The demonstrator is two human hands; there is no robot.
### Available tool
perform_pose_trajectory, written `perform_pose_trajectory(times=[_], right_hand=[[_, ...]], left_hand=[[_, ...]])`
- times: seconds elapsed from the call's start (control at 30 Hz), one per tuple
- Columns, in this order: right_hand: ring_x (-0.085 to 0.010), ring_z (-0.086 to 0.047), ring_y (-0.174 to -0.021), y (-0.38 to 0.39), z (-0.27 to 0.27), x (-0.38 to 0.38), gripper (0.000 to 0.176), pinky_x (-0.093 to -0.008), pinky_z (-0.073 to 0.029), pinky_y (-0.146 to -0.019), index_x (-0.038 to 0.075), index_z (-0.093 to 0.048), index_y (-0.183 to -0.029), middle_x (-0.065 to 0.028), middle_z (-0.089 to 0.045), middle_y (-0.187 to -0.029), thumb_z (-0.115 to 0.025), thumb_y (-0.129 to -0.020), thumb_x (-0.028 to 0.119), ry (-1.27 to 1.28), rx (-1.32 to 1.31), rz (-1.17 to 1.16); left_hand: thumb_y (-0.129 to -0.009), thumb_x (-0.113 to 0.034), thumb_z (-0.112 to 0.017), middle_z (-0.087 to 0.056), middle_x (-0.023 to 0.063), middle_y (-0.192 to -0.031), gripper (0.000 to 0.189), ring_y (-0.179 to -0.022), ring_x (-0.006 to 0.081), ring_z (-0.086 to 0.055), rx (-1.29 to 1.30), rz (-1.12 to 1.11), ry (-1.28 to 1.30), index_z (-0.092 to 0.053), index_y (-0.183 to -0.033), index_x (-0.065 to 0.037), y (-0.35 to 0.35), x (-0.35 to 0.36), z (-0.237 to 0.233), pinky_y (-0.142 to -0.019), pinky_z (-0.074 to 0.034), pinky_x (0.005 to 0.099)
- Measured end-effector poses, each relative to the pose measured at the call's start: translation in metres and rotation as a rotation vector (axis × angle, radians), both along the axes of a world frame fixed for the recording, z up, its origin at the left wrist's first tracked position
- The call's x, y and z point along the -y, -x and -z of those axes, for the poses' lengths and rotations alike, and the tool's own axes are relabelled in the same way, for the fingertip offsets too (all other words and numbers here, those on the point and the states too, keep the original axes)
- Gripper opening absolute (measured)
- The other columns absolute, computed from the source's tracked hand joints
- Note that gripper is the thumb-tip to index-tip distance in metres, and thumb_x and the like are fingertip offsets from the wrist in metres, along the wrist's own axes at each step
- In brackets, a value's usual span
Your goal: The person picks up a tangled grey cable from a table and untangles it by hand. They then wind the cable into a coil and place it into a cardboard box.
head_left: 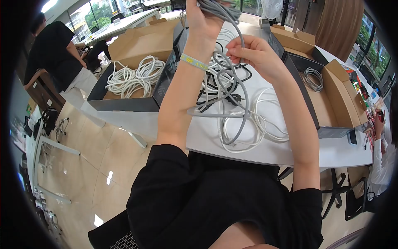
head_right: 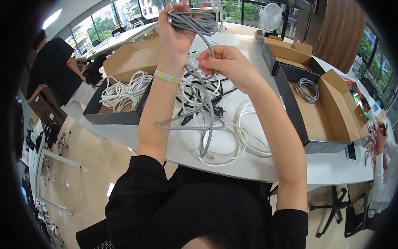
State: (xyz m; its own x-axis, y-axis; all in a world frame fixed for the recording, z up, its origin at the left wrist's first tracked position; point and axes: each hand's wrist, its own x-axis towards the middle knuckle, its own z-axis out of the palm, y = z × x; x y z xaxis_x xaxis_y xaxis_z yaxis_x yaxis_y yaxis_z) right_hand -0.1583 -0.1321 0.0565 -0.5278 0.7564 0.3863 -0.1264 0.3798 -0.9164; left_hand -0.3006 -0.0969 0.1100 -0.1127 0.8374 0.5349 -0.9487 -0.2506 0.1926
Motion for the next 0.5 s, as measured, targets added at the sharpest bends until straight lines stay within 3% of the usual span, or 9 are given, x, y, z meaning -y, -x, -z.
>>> perform_pose_trajectory(times=[0.03,0.1,0.17,0.2,0.27,0.3,0.37,0.43,0.5], right_hand=[[-0.0104,-0.057,-0.074,-0.001,0.004,-0.004,0.02,-0.0218,-0.046,-0.072,0.0,-0.058,-0.098,-0.0073,-0.062,-0.086,-0.061,-0.081,0.01,-0.008,0.047,-0.06],[-0.0103,-0.057,-0.076,0.0,0.009,-0.009,0.018,-0.0233,-0.046,-0.073,0.0,-0.06,-0.095,-0.0065,-0.063,-0.087,-0.061,-0.081,0.011,-0.05,0.062,-0.069],[-0.0103,-0.056,-0.079,0.0,0.012,-0.014,0.017,-0.0247,-0.045,-0.069,0.001,-0.061,-0.091,-0.0061,-0.062,-0.084,-0.059,-0.082,0.015,-0.226,0.16,0.149],[-0.0103,-0.056,-0.079,-0.004,0.013,-0.018,0.017,-0.0247,-0.045,-0.069,0.001,-0.061,-0.091,-0.0061,-0.062,-0.084,-0.059,-0.082,0.015,-0.228,0.16,0.152],[-0.0104,-0.056,-0.072,-0.017,0.014,-0.028,0.02,-0.0263,-0.044,-0.061,0.003,-0.061,-0.094,-0.0093,-0.062,-0.083,-0.056,-0.084,0.02,-0.966,0.488,0.84],[-0.0104,-0.056,-0.072,-0.02,0.011,-0.029,0.02,-0.0263,-0.044,-0.061,0.003,-0.061,-0.094,-0.0093,-0.062,-0.083,-0.056,-0.084,0.02,-0.962,0.488,0.847],[-0.0213,-0.058,-0.058,-0.027,0.002,-0.031,0.025,-0.0339,-0.043,-0.056,0.006,-0.063,-0.086,-0.0113,-0.061,-0.068,-0.054,-0.085,0.029,-0.64,0.273,0.974],[-0.0178,-0.057,-0.051,-0.029,-0.012,-0.018,0.031,-0.0308,-0.044,-0.051,0.005,-0.061,-0.095,-0.0089,-0.06,-0.06,-0.051,-0.088,0.033,-0.59,0.202,0.916],[-0.0128,-0.057,-0.053,-0.028,-0.02,-0.012,0.042,-0.0243,-0.047,-0.055,0.003,-0.056,-0.108,-0.0076,-0.062,-0.065,-0.05,-0.089,0.04,-0.294,-0.262,0.536]], left_hand=[[-0.086,-0.022,-0.057,-0.059,-0.0012,-0.072,0.017,-0.07,0.0092,-0.06,0.001,-0.005,0.0,-0.054,-0.086,-0.005,0.008,-0.009,0.002,-0.071,-0.049,0.0228],[-0.087,-0.02,-0.052,-0.056,-0.0027,-0.064,0.017,-0.063,0.0076,-0.058,0.128,0.744,-0.32,-0.048,-0.086,-0.003,0.022,-0.017,-0.002,-0.075,-0.048,0.0242],[-0.089,-0.019,-0.049,-0.051,-0.0027,-0.057,0.02,-0.053,0.0074,-0.055,0.104,0.642,-0.285,-0.044,-0.091,0.0,0.015,-0.003,-0.002,-0.078,-0.047,0.0264],[-0.089,-0.019,-0.048,-0.05,-0.0021,-0.054,0.02,-0.049,0.0078,-0.053,0.133,0.775,-0.35,-0.044,-0.091,0.0,0.013,0.004,-0.003,-0.077,-0.047,0.027],[-0.09,-0.021,-0.042,-0.046,-0.0012,-0.049,0.023,-0.04,0.0092,-0.047,0.088,0.997,-0.461,-0.042,-0.095,0.001,0.016,0.007,-0.007,-0.072,-0.047,0.0263],[-0.09,-0.021,-0.042,-0.046,-0.0012,-0.049,0.023,-0.04,0.0092,-0.047,0.085,1.004,-0.458,-0.042,-0.095,0.001,0.018,0.011,-0.01,-0.072,-0.047,0.0263],[-0.091,-0.024,-0.039,-0.046,-0.0011,-0.048,0.026,-0.039,0.0108,-0.046,-0.111,1.02,-0.54,-0.043,-0.095,0.002,0.017,0.02,-0.012,-0.067,-0.045,0.0249],[-0.09,-0.024,-0.038,-0.047,-0.0009,-0.048,0.026,-0.038,0.0111,-0.045,-0.078,1.039,-0.5,-0.043,-0.096,0.001,0.01,0.03,-0.011,-0.063,-0.045,0.0244],[-0.089,-0.024,-0.039,-0.048,-0.0006,-0.048,0.024,-0.039,0.0105,-0.046,-0.157,1.085,-0.582,-0.044,-0.096,-0.001,0.006,0.036,-0.013,-0.06,-0.044,0.0236]])
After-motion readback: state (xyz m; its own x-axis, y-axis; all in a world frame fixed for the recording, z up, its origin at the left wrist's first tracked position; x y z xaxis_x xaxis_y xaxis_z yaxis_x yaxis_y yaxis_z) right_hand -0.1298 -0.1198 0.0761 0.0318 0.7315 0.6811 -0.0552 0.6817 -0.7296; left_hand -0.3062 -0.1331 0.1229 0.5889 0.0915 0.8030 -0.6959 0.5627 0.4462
